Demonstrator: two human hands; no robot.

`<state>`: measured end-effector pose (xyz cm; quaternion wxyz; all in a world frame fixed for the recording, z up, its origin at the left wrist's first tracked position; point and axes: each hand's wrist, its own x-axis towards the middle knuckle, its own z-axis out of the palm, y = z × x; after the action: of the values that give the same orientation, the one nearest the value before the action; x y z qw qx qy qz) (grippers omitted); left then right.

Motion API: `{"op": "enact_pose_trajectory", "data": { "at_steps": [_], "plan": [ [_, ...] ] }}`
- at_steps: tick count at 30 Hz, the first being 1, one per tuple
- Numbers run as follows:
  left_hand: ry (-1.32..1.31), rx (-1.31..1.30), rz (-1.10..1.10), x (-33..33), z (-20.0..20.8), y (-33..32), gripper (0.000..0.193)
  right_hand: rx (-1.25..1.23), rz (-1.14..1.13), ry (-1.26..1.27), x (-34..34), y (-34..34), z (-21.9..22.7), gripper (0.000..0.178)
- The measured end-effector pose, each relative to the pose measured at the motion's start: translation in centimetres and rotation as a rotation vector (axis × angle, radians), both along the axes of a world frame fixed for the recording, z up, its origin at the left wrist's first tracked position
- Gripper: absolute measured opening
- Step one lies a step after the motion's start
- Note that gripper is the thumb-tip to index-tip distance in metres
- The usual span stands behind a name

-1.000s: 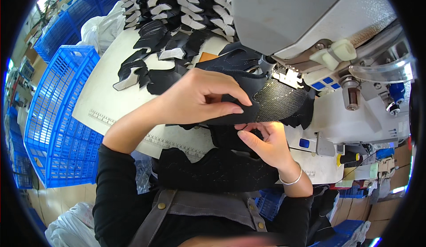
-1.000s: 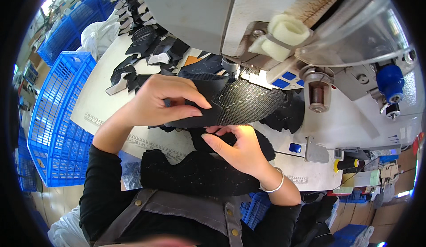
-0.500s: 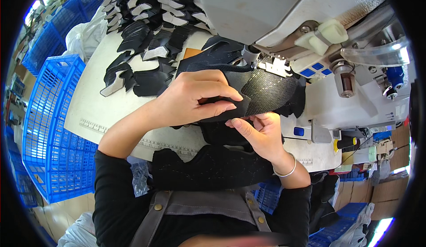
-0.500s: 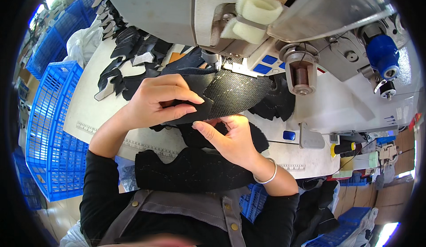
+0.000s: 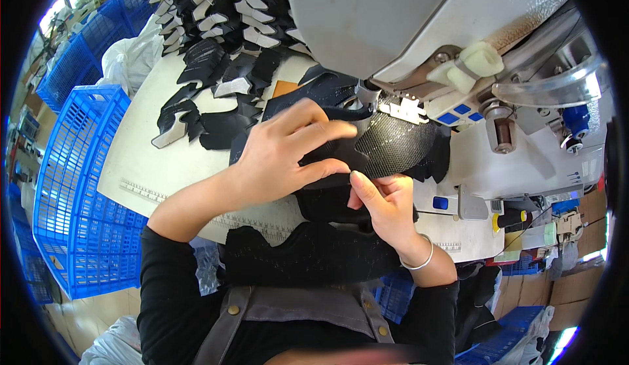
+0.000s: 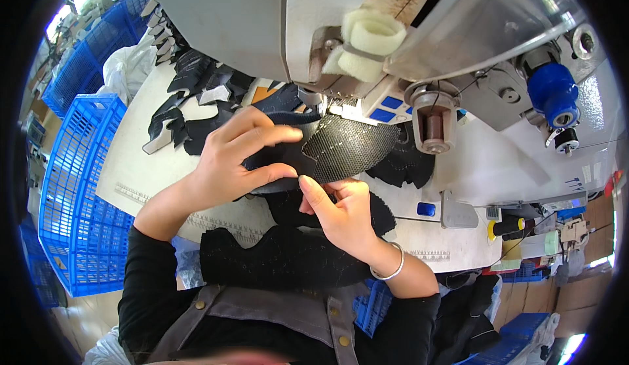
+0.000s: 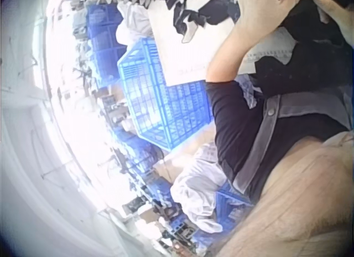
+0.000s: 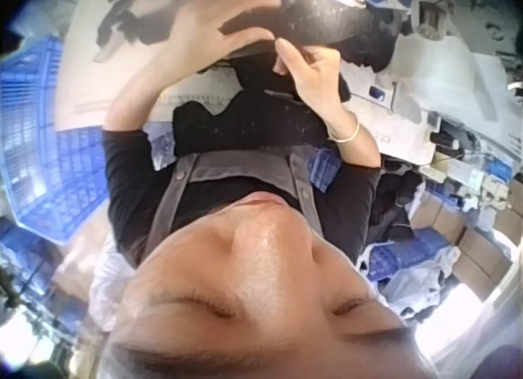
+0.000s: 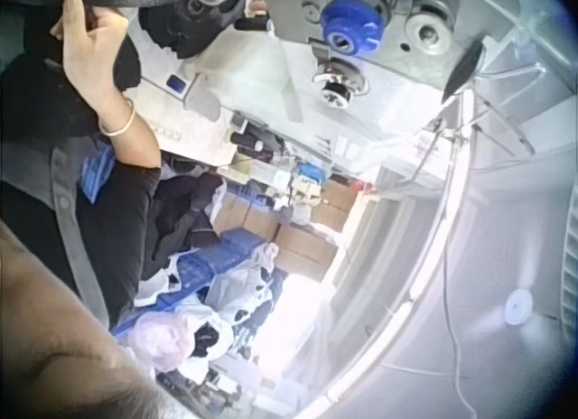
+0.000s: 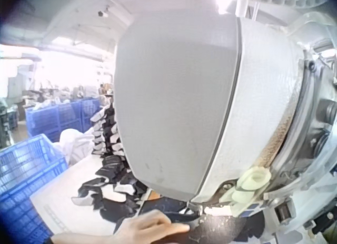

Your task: The person stitches shoe upper components by aligning fabric patches onto the shoe pieces and feeding them through a sewing machine.

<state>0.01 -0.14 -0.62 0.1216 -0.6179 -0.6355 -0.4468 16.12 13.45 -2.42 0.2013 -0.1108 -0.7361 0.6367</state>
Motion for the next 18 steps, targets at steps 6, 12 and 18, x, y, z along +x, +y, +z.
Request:
{"op": "enact_pose_trajectory", "data": {
  "at_steps": [6,12,18],
  "plan": [
    [-0.031,-0.060,-0.028,-1.5,1.7,1.6,0.048,-0.038,0.033,-0.014,0.5,0.7,-0.2,0.037],
    [-0.306,-0.468,-0.152,-3.7,4.1,3.4,0.043,0.000,0.077,-0.034,0.6,1.3,0.1,0.037],
    [-0.476,-0.924,-0.156,-4.4,5.9,5.3,0.041,-0.106,0.116,0.012,-0.1,-0.1,1.0,0.037]
  ]
}}
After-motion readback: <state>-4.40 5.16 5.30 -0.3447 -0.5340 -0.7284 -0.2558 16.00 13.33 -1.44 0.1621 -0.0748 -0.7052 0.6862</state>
